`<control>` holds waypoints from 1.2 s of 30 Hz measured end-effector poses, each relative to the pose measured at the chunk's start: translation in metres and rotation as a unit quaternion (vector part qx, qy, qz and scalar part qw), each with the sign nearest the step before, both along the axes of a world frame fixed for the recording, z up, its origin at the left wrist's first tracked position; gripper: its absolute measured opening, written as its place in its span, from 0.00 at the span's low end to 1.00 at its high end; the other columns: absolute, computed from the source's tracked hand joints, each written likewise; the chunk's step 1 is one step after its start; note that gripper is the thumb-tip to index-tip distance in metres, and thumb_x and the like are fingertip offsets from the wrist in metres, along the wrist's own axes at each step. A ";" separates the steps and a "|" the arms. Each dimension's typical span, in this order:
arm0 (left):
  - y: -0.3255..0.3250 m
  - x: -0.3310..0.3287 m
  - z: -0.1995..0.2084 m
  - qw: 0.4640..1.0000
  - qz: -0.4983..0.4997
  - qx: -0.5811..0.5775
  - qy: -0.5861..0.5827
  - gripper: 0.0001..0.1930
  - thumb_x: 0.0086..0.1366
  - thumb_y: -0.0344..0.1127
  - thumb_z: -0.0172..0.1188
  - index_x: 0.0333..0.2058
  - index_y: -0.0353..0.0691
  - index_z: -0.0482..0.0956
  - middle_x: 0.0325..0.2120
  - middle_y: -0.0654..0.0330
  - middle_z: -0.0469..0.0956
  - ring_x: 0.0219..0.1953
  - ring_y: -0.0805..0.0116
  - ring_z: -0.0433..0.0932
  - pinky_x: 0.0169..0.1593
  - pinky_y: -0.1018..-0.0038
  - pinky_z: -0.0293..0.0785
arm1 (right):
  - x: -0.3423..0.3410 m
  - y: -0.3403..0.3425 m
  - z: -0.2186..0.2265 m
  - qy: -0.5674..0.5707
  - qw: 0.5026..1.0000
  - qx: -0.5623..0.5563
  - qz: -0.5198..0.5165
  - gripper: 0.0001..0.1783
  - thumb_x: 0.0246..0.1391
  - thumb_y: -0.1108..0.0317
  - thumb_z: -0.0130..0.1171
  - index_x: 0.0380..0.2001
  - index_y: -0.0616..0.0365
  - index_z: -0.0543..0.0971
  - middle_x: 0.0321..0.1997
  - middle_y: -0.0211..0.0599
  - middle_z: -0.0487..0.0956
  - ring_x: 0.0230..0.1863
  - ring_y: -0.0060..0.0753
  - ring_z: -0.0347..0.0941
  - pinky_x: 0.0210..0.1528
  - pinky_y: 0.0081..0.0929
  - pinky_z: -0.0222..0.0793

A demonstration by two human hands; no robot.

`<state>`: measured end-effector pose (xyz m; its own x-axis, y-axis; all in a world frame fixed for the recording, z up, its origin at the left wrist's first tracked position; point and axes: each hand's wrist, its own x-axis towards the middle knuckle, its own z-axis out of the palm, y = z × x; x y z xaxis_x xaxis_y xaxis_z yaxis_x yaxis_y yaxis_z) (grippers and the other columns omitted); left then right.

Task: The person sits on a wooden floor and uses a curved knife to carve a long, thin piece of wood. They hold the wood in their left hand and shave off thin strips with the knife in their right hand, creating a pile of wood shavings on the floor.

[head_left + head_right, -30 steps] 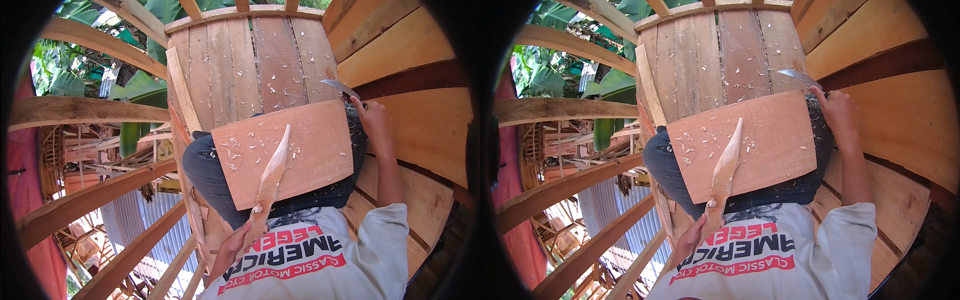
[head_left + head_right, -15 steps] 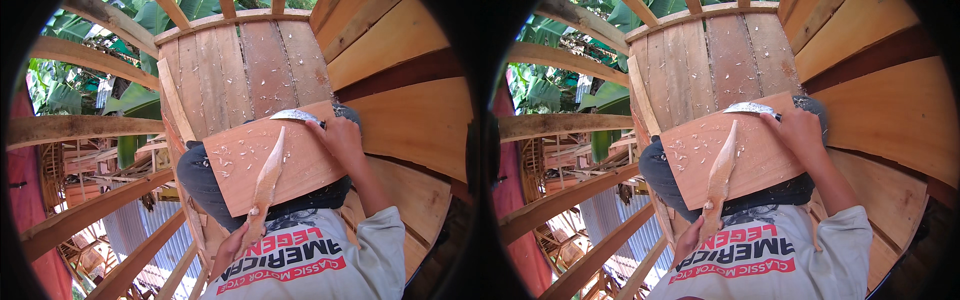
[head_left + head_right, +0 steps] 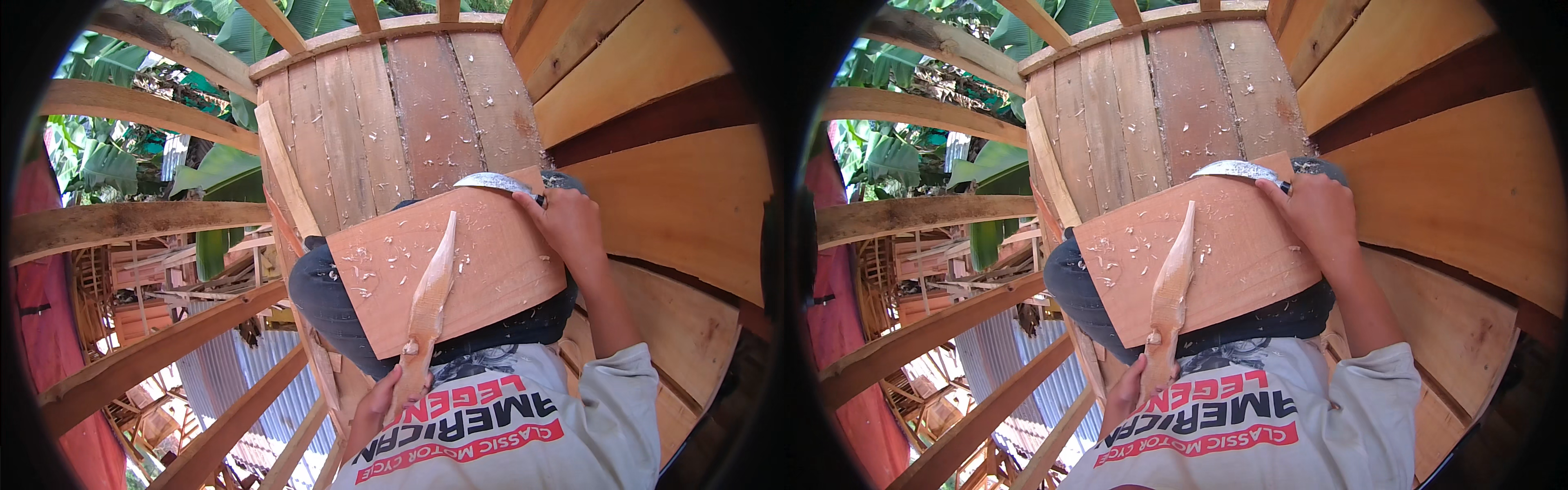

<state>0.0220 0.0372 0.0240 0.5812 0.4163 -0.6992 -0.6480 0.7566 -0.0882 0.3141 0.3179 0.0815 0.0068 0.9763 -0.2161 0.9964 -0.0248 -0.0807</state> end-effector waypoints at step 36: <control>0.021 0.026 0.044 0.704 -0.263 0.264 0.604 0.18 0.65 0.43 0.58 0.43 0.32 0.77 0.30 0.45 0.80 0.33 0.54 0.81 0.37 0.69 0.73 | -0.027 -0.060 0.009 0.195 0.966 -0.128 0.109 0.34 0.52 0.37 0.56 0.22 0.63 0.82 0.18 0.50 0.77 0.23 0.50 0.77 0.27 0.40 0.71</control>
